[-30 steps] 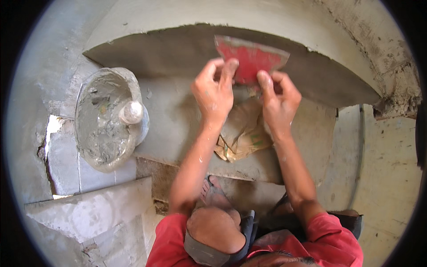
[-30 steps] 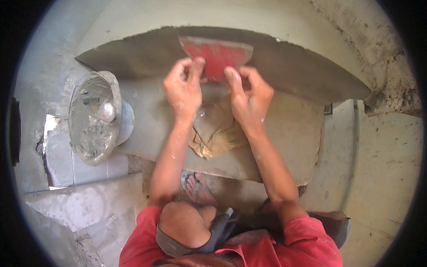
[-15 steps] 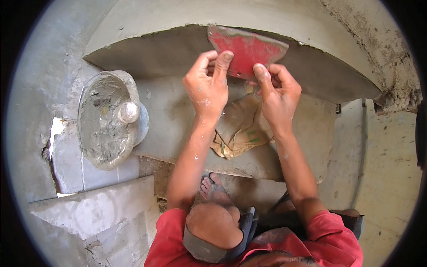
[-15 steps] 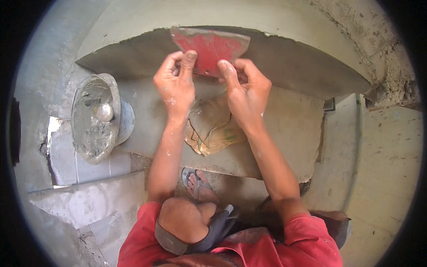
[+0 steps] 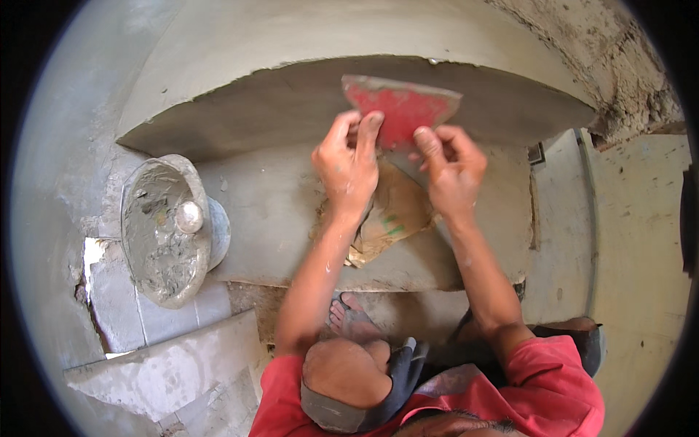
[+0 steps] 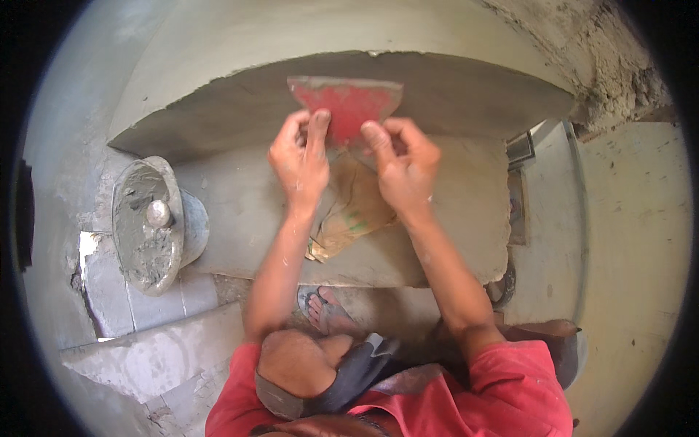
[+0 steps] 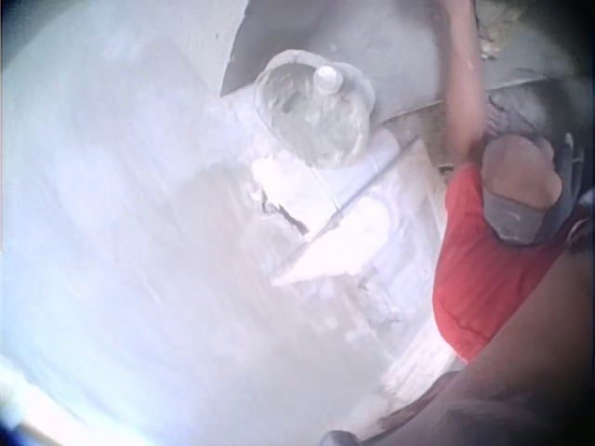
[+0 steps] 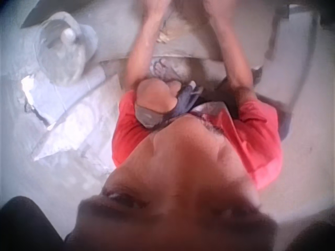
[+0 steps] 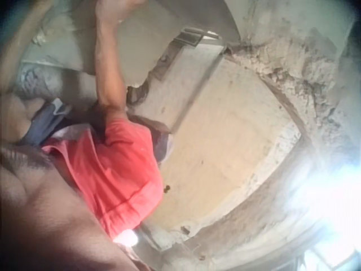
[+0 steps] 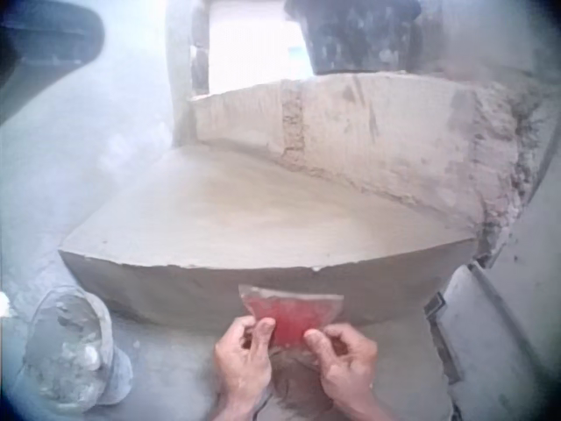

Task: The person applies and smooths wet plaster on a curved stair surface using a trowel and a red plastic float. They repeatedly dip the float in a bucket of water to clean it and continue smoothing the plastered area.

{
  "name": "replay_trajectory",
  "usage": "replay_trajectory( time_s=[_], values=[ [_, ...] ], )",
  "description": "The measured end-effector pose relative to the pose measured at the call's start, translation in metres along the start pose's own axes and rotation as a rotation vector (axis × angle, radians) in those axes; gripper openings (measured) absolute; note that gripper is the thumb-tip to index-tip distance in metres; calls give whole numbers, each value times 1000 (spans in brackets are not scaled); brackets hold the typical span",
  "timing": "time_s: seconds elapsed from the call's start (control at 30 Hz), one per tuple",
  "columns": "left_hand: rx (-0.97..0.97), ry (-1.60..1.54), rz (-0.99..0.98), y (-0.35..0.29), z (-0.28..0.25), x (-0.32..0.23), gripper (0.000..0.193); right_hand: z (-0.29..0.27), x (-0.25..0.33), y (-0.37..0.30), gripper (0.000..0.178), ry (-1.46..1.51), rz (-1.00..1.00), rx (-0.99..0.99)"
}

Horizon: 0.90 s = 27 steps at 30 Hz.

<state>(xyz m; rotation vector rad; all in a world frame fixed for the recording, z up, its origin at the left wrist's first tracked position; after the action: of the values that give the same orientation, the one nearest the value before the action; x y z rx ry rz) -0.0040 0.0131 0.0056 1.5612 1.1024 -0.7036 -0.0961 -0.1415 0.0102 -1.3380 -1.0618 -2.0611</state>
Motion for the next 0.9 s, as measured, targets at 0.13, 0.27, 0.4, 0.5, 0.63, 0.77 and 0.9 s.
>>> replay_trajectory(
  time_s=[0.13,0.27,0.4,0.5,0.63,0.77,0.9],
  values=[
    [45,29,68,18,22,-31,42,-18,7,37,26,92,-74,-50],
    [108,106,-27,17,27,-25,46,-24,-21,39,25,8,172,-47],
    [139,98,-72,-1,22,-18,46,-26,-16,21,24,65,137,-6],
    [-34,78,117,4,13,-29,46,-24,-2,27,24,89,36,3],
    [38,70,-26,20,21,-22,43,-13,-6,44,24,75,93,14],
    [63,61,-78,7,21,-16,41,-13,-12,30,22,39,167,4],
    [-21,35,6,8,11,-19,43,-14,-3,30,23,95,28,16]
  ],
)
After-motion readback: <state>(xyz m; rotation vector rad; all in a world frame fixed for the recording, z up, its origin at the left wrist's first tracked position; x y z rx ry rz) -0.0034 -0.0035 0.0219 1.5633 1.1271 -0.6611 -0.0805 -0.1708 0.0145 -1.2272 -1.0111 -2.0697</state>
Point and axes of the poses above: each hand's wrist, its own y-axis towards the middle knuckle, its own z-axis out of the palm, x = y × z, the point moved 5 cm from there along y, towards the middle knuckle, and after that the axes turned 14 degrees about y, right-handed, at the moved point
